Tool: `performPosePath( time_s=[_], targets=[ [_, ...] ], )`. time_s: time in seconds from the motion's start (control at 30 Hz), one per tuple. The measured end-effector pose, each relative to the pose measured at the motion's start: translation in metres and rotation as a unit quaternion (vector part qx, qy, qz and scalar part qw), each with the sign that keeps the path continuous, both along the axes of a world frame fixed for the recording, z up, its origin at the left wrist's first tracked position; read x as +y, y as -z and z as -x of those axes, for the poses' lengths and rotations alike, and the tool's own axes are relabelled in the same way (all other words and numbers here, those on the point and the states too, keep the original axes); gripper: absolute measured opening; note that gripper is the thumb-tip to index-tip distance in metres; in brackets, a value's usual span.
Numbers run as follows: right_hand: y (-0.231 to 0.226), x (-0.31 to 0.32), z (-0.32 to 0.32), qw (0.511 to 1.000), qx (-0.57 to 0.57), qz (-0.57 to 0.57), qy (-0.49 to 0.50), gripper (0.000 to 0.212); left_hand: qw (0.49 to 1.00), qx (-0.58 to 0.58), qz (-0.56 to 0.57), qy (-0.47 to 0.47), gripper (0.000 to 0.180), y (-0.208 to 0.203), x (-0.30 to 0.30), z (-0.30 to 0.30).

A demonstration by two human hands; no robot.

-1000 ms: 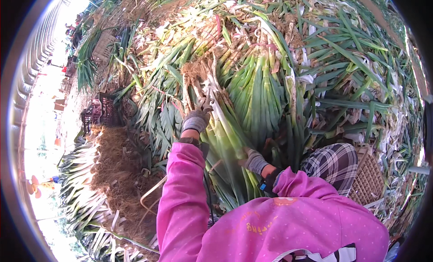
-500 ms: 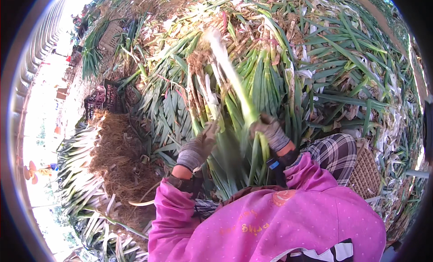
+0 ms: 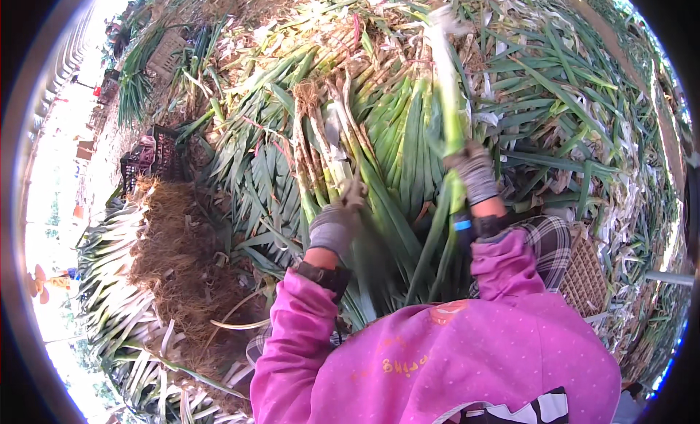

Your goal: The person pulls leeks from a pile, peels away the outer layers, and trims the roots and tops with a knife. They gather the cleaned leeks into a bunch and place them onto a separate pile.

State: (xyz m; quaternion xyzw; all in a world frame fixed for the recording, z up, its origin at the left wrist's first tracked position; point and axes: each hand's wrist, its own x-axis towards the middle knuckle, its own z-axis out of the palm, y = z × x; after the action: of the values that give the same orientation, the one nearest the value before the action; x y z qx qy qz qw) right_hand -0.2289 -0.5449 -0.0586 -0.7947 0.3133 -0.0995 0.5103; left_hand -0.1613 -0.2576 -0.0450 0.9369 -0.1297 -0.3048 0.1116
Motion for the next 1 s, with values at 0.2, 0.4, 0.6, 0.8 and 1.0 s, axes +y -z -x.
performPosePath(
  time_s=[0.2,0.4,0.6,0.8,1.0],
  targets=[
    [0.086,0.083,-0.050,0.961,-0.039,-0.267,-0.062,0.056,0.998,-0.004,-0.007,0.064,0.057,0.036,-0.009,-0.036],
    [0.097,0.083,-0.095,0.942,0.075,-0.326,0.006,0.052,0.993,0.000,-0.098,0.070,0.050,0.028,-0.022,-0.080],
    [0.111,0.019,-0.083,0.981,-0.123,-0.144,0.038,0.051,0.994,-0.028,-0.063,0.081,0.036,0.010,-0.047,-0.118],
    [-0.043,-0.041,-0.061,0.899,-0.383,-0.195,0.084,0.043,0.995,-0.085,0.027,0.054,0.046,0.019,-0.059,-0.173],
    [-0.108,-0.061,-0.052,0.979,-0.160,0.045,0.117,0.034,0.984,-0.146,0.047,0.094,0.046,0.036,-0.078,-0.215]
  ],
)
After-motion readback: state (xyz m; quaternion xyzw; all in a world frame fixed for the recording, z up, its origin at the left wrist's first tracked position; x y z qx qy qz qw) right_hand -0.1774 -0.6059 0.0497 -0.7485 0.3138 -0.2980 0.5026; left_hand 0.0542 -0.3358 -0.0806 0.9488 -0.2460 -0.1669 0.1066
